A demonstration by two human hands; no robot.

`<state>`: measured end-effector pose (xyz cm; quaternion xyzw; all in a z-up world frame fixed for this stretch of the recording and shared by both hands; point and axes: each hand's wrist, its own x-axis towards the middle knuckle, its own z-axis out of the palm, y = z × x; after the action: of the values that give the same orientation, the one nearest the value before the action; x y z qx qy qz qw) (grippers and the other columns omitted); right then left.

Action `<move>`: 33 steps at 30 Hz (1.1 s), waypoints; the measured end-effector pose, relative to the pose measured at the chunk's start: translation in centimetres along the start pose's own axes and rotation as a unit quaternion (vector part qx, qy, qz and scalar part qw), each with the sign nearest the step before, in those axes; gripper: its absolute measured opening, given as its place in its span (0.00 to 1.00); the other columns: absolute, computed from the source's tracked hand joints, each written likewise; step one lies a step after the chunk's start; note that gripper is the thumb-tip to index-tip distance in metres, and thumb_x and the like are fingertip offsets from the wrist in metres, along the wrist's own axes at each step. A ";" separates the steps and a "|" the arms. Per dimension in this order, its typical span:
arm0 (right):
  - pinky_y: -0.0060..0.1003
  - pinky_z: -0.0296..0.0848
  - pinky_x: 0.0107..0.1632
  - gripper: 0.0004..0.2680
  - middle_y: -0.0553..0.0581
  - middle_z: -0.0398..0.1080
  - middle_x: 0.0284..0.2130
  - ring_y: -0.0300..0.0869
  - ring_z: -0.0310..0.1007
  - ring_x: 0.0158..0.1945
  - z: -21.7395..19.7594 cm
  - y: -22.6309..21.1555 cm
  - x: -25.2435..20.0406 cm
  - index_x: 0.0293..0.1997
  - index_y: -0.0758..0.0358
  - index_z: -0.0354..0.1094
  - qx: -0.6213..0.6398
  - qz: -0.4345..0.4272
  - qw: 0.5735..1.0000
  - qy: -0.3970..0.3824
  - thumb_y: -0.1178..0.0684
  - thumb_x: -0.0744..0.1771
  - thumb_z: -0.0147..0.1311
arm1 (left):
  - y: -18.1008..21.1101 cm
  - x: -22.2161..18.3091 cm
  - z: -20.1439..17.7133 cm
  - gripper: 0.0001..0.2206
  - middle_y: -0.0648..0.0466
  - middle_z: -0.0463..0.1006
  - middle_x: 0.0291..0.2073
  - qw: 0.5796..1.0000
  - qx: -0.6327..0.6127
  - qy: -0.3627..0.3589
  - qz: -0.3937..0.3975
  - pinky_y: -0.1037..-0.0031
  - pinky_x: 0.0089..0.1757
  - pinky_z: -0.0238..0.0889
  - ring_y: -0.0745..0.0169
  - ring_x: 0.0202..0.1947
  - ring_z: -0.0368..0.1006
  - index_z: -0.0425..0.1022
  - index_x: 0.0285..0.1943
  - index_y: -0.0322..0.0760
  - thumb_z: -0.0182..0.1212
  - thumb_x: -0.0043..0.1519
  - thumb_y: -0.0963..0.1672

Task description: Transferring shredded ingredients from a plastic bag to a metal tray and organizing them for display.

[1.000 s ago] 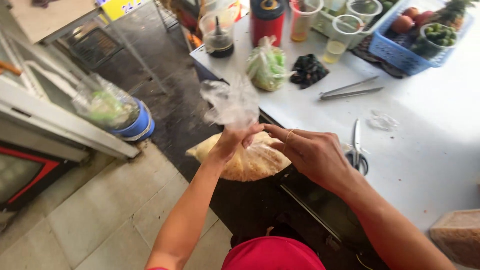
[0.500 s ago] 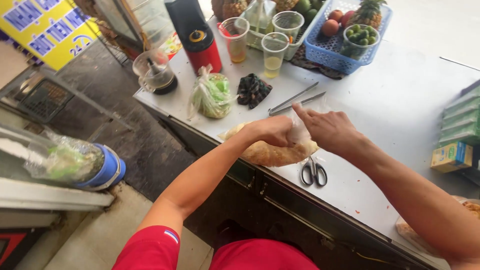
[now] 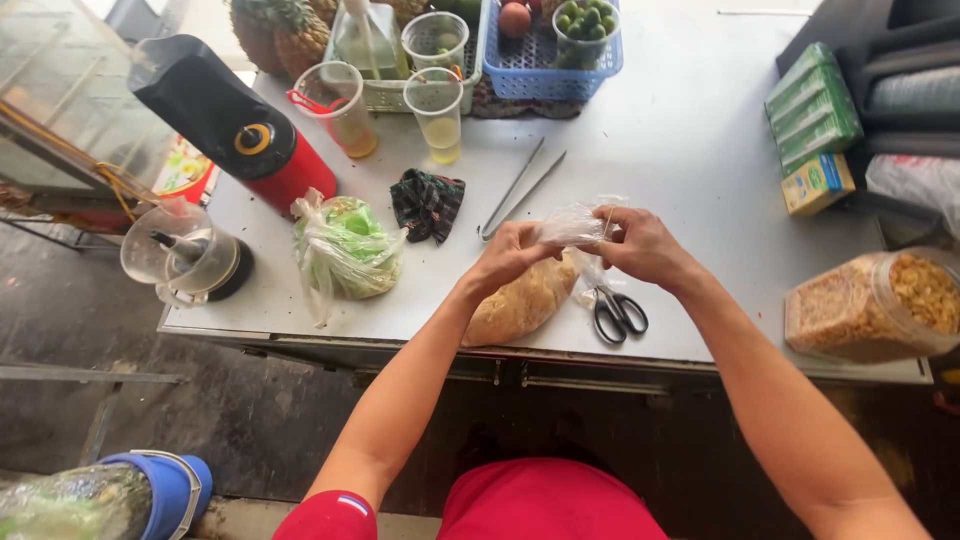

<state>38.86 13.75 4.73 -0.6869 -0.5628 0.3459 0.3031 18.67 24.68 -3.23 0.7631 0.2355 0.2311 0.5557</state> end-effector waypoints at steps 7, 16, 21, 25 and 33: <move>0.33 0.61 0.28 0.21 0.58 0.69 0.31 0.36 0.60 0.27 4.4 -1.6 -2.2 0.69 0.67 0.63 0.119 0.024 0.992 0.035 0.53 0.68 0.61 | -4.9 0.6 -1.3 0.09 0.53 0.78 0.29 0.957 -0.289 0.011 0.021 0.73 0.44 0.65 0.67 0.33 0.71 0.77 0.36 0.33 0.65 0.60 0.45; 0.34 0.79 0.41 0.24 0.66 0.77 0.42 0.41 0.80 0.39 14.4 1.4 -1.5 0.69 0.70 0.58 0.017 -0.210 0.935 0.285 0.52 0.67 0.63 | -7.4 1.1 -1.3 0.12 0.46 0.75 0.40 0.917 -0.375 0.132 0.006 0.67 0.47 0.64 0.59 0.43 0.69 0.73 0.42 0.28 0.61 0.63 0.46; 0.34 0.74 0.33 0.13 0.58 0.79 0.24 0.39 0.80 0.28 14.5 -0.2 -0.3 0.54 0.64 0.74 0.143 -0.042 0.937 0.316 0.47 0.68 0.61 | -2.8 -1.6 -3.5 0.30 0.45 0.75 0.54 0.960 -0.266 0.083 -0.040 0.63 0.57 0.63 0.57 0.56 0.70 0.68 0.63 0.29 0.58 0.61 0.55; 0.34 0.74 0.32 0.09 0.53 0.77 0.23 0.37 0.77 0.27 16.1 2.7 1.6 0.45 0.65 0.76 0.223 -0.049 0.936 0.269 0.49 0.69 0.59 | -2.6 -3.0 -3.9 0.39 0.45 0.75 0.55 0.993 -0.092 -0.003 -0.081 0.63 0.56 0.67 0.55 0.56 0.73 0.63 0.67 0.32 0.66 0.52 0.58; 0.42 0.78 0.42 0.11 0.63 0.77 0.37 0.45 0.78 0.38 17.1 1.2 0.1 0.57 0.73 0.68 0.059 -0.220 0.951 0.209 0.61 0.69 0.49 | -1.0 -1.8 -1.8 0.32 0.44 0.78 0.54 0.954 -0.277 0.107 -0.036 0.64 0.54 0.74 0.53 0.54 0.77 0.70 0.63 0.31 0.73 0.53 0.52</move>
<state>25.53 14.11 -6.11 -0.5841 -0.6021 0.1521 0.5227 16.06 25.24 -3.87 0.5415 0.2475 0.3474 0.7244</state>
